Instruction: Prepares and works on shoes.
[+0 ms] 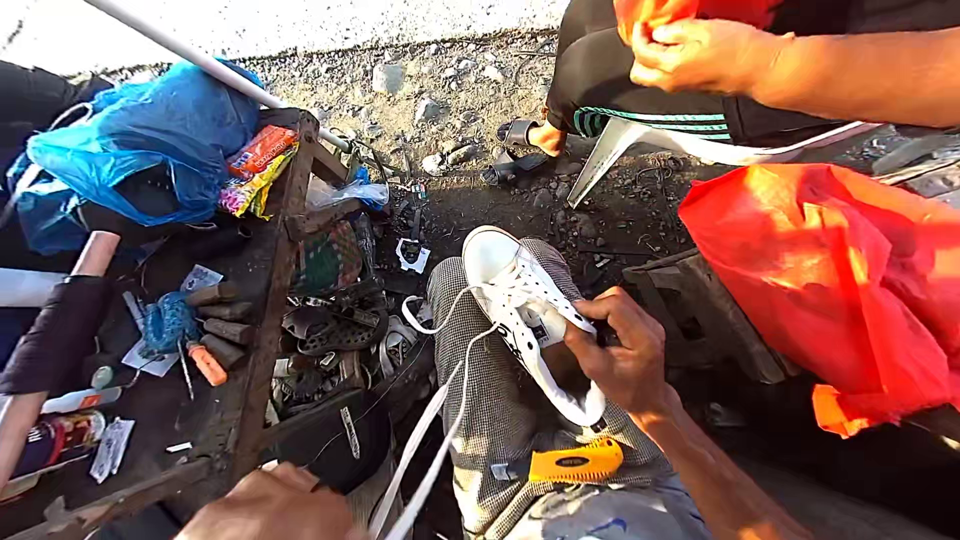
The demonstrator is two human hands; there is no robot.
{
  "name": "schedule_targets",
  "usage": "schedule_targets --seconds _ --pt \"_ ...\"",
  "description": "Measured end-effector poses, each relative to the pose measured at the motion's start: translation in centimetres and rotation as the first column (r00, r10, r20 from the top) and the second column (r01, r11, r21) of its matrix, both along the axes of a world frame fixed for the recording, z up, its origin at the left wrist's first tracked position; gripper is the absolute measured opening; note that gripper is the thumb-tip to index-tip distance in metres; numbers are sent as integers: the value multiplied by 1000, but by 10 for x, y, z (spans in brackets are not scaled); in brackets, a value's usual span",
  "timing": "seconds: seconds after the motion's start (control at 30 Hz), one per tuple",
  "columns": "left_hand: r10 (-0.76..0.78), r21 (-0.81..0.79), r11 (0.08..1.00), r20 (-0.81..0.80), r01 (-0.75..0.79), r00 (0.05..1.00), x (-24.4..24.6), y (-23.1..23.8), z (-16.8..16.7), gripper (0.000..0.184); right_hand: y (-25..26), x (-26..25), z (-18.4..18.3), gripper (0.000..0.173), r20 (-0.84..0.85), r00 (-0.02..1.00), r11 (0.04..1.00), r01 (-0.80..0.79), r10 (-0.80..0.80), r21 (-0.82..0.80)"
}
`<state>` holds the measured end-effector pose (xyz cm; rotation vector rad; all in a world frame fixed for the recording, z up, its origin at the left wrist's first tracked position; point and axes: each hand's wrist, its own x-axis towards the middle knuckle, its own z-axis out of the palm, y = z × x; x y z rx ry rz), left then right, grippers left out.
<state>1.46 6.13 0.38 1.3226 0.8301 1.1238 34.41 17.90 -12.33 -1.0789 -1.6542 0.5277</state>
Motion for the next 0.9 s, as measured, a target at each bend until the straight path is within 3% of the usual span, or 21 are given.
schedule_targets --seconds 0.03,0.07,0.1,0.13,0.17,0.2,0.23,0.27,0.33,0.37,0.5,0.6,0.67,0.73,0.8,0.83,0.87,0.9 --pt "-48 -109 994 -210 26 977 -5 7 -7 31 0 0 0 16 1 1000 1000 -3 3 4" --pt "-20 -171 982 -502 -76 864 -10 12 -19 33 -1 1 0 16 3 1000 1000 -8 8 5" --pt "39 -144 959 -787 -244 616 -10 19 -30 35 -2 1 -1 16 1 1000 1000 -10 10 6" --pt "81 -85 921 -914 -381 398 -5 29 -37 37 -2 0 -1 16 -4 1000 1000 -8 8 7" --pt "158 19 895 -948 -445 277 5 38 -43 37 -2 -1 -1 16 -6 1000 1000 -11 12 8" --pt "278 163 889 -935 -429 220 16 47 -49 36 -3 -2 -2 16 -6 1000 1000 -15 15 12" --pt "407 279 871 -871 -405 275 32 57 -53 31 -4 -3 -3 16 -4 1000 1000 -18 18 16" --pt "496 348 854 -770 -386 401 53 68 -58 26 -7 -2 -3 16 3 1000 1000 -19 19 14" --pt "497 375 867 -623 -327 604 96 91 -70 21 -11 0 -3 18 25 1000 999 -16 15 35" --pt "459 368 886 -605 -283 651 111 102 -76 20 -10 0 -2 19 39 999 999 -20 18 48" --pt "309 262 951 -754 -166 579 134 129 -79 22 -5 0 6 23 102 994 999 -33 30 24" --pt "283 241 959 -805 -149 522 136 130 -71 19 0 0 10 21 143 989 999 -34 33 4" --pt "345 299 938 -745 -178 571 130 130 -78 15 3 -2 21 18 146 988 998 -50 54 -28" --pt "454 344 890 -611 -299 649 121 131 -89 13 16 -12 65 15 159 966 973 -184 206 -140" --pt "590 284 808 -404 -517 699 112 130 -101 12 24 -31 118 13 137 923 882 -289 360 -372" --pt "662 208 748 -292 -630 690 109 130 -107 12 26 -50 161 11 172 919 762 -178 355 -623" --pt "732 156 680 -205 -717 650 108 129 -111 14 28 -66 187 8 252 926 605 34 280 -796" --pt "796 142 605 -145 -783 588 107 130 -115 18 28 -67 183 3 307 933 488 183 187 -854"
